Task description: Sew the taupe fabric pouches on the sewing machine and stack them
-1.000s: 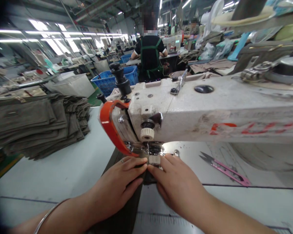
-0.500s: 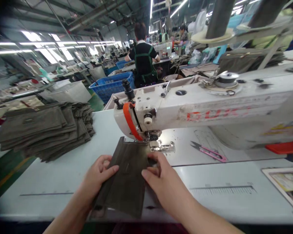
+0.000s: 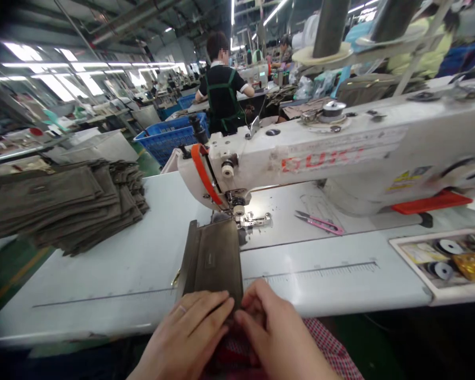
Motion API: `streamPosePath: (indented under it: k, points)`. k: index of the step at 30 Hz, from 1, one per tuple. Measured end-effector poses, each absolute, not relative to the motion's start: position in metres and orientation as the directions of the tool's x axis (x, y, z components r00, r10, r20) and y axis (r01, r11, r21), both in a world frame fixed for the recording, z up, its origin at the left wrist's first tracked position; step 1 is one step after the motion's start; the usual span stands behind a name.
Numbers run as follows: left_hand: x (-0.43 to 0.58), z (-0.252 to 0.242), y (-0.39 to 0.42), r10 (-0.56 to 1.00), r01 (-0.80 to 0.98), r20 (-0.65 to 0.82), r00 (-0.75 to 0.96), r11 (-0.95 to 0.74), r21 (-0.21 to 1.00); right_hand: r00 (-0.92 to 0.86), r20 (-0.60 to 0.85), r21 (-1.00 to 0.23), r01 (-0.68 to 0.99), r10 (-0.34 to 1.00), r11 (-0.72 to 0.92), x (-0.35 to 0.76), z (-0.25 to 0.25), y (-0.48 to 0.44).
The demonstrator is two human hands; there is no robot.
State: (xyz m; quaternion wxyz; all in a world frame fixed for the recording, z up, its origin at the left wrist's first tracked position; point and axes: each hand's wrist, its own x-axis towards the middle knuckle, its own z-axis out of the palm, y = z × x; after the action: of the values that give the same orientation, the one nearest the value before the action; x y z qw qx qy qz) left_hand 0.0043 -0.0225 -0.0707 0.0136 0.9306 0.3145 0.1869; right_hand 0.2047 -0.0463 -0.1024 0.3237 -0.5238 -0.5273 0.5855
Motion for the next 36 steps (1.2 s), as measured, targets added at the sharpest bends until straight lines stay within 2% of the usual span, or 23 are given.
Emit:
streamPosePath:
  k: [2, 4, 7, 10, 12, 13, 15, 17, 21, 25, 29, 36]
  points:
    - [0.012, -0.079, -0.019, 0.642, 0.585, 0.325, 0.695, -0.767, 0.264, -0.261, -0.083, -0.899, 0.436, 0.962, 0.04, 0.213, -0.101, -0.049]
    - [0.015, -0.083, -0.017, 0.691, 0.586, 0.331, 0.643, -0.722, 0.369, -0.323, 0.131, -0.741, 0.597, 0.937, 0.309, 0.219, -0.103, -0.049]
    - [0.014, -0.082, -0.018, 0.756, 0.603, 0.303, 0.58, -0.649, 0.464, -0.383, 0.372, -0.54, 0.652, 0.846, 0.533, 0.22, -0.114, -0.046]
    - [0.013, -0.08, -0.023, 0.814, 0.664, 0.381, 0.439, -0.579, 0.472, -0.422, 0.494, -0.434, 0.638, 0.76, 0.636, 0.22, -0.128, -0.043]
    - [0.014, -0.082, -0.027, 0.768, 0.688, 0.503, 0.395, -0.611, 0.393, -0.462, 0.521, -0.398, 0.612, 0.717, 0.683, 0.221, -0.133, -0.043]
    - [0.014, -0.084, -0.028, 0.728, 0.686, 0.532, 0.433, -0.649, 0.33, -0.473, 0.533, -0.384, 0.603, 0.701, 0.699, 0.221, -0.135, -0.043]
    - [0.016, -0.088, -0.028, 0.644, 0.64, 0.497, 0.581, -0.739, 0.21, -0.477, 0.557, -0.364, 0.595, 0.679, 0.717, 0.223, -0.134, -0.042]
    - [0.018, -0.091, -0.026, 0.597, 0.59, 0.407, 0.691, -0.792, 0.158, -0.47, 0.589, -0.349, 0.586, 0.657, 0.732, 0.224, -0.129, -0.042]
    - [0.022, -0.09, -0.019, 0.627, 0.593, 0.327, 0.707, -0.778, 0.208, -0.482, 0.593, -0.341, 0.575, 0.645, 0.744, 0.226, -0.117, -0.04]
    - [0.02, -0.089, -0.02, 0.625, 0.576, 0.406, 0.666, -0.777, 0.252, -0.483, 0.609, -0.338, 0.56, 0.629, 0.757, 0.228, -0.111, -0.04]
    - [0.017, -0.093, -0.022, 0.603, 0.58, 0.457, 0.654, -0.788, 0.208, -0.482, 0.63, -0.336, 0.537, 0.608, 0.774, 0.229, -0.109, -0.038]
    - [0.017, -0.096, -0.02, 0.542, 0.555, 0.42, 0.728, -0.825, 0.103, -0.472, 0.646, -0.334, 0.533, 0.601, 0.777, 0.232, -0.112, -0.04]
